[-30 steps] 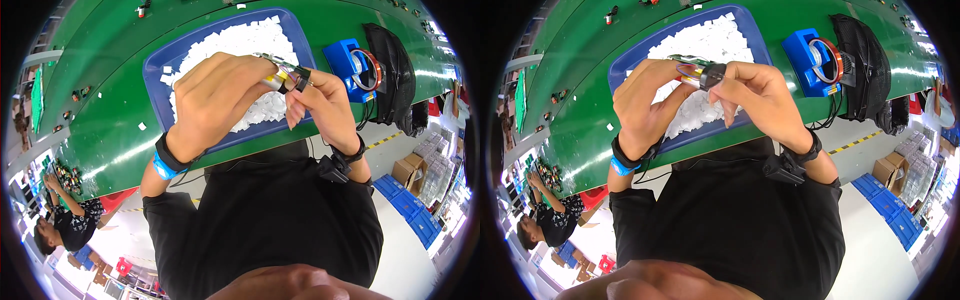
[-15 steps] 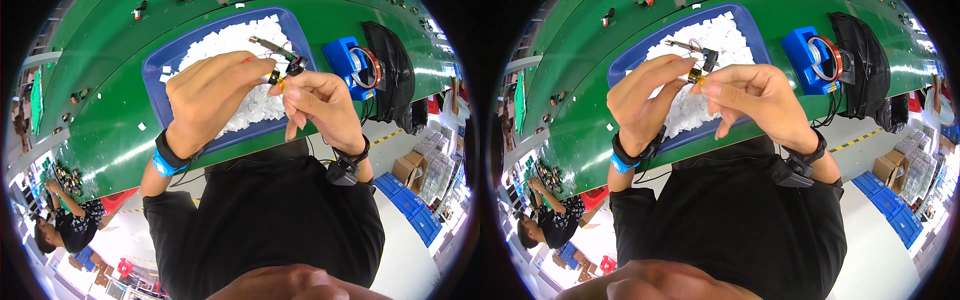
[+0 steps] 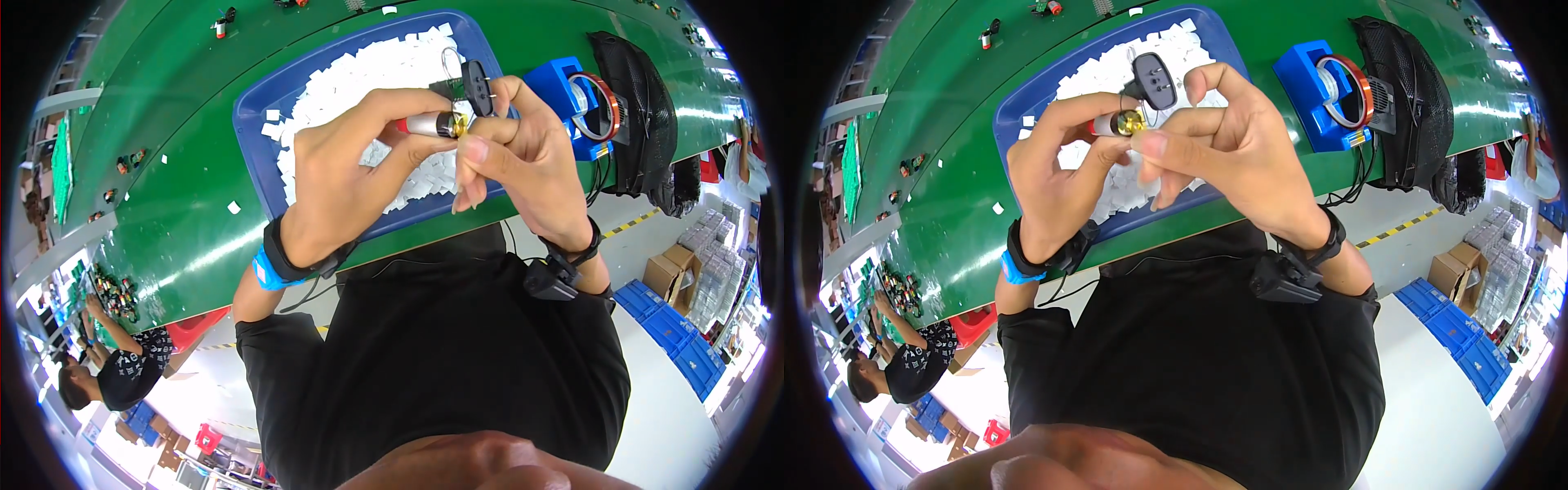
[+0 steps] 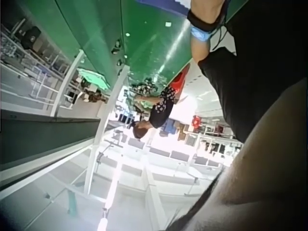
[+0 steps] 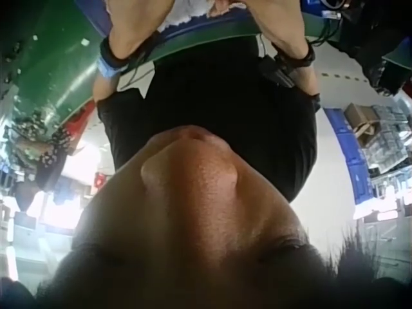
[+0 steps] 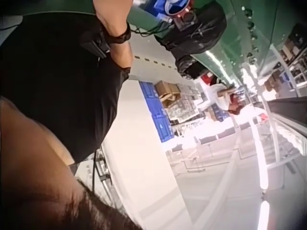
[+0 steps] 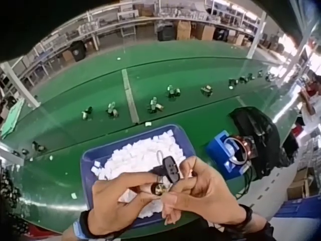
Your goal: The person picks up a battery and a circuit board, wraps tape from a dispenser around them, and places the assembly on the table, repeating the process.
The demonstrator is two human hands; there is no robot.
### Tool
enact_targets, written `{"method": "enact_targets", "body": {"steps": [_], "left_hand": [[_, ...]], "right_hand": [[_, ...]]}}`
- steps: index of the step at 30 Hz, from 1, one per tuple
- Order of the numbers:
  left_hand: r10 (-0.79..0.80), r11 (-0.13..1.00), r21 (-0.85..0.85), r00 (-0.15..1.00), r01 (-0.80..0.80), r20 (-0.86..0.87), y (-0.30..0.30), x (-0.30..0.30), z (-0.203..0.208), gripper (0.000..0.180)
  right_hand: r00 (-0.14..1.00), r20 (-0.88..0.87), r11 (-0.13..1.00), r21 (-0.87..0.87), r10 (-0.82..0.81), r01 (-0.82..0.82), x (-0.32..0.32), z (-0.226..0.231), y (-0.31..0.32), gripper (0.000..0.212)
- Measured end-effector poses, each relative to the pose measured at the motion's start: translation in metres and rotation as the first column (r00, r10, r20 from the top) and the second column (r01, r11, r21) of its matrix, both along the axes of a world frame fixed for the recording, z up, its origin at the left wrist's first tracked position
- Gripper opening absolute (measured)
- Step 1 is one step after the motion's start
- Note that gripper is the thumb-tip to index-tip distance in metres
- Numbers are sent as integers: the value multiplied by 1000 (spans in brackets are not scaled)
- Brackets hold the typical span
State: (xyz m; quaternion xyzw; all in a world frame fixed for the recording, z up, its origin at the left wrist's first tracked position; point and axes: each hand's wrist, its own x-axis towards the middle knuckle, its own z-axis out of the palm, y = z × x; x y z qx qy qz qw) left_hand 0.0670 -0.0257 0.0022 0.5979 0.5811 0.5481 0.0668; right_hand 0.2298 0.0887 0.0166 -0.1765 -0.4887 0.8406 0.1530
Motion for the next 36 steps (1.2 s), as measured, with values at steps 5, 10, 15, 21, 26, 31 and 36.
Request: {"method": "enact_targets", "body": {"steps": [5,10,15,21,26,31,36], "left_hand": [[85,989,-104,974,-109,-212,-10,2,11,29],[-85,981,-163,989,104,124,-16,-2,14,28],[-153,980,-118,985,162,76,-14,-15,12,26],[-26,998,58,999,28,-29,-10,-3,5,29],[-50,993,115,987,32,154,-7,3,1,28],[-63,991,123,996,56,55,-10,-1,0,30],[-115,993,3,985,116,130,-14,-1,2,35]], "right_hand": [[992,-56,987,111,-109,115,-5,0,-10,40],[987,-103,989,71,-122,129,-1,6,-13,42],[987,-141,983,153,-84,105,-1,6,-10,42],[961,-266,992,87,-68,94,-2,0,-12,41],[935,-333,982,92,-124,163,-9,-8,-22,40],[926,-346,972,115,-153,204,-12,-9,-28,40],[945,-273,972,101,-180,214,-10,-6,-29,43]]}}
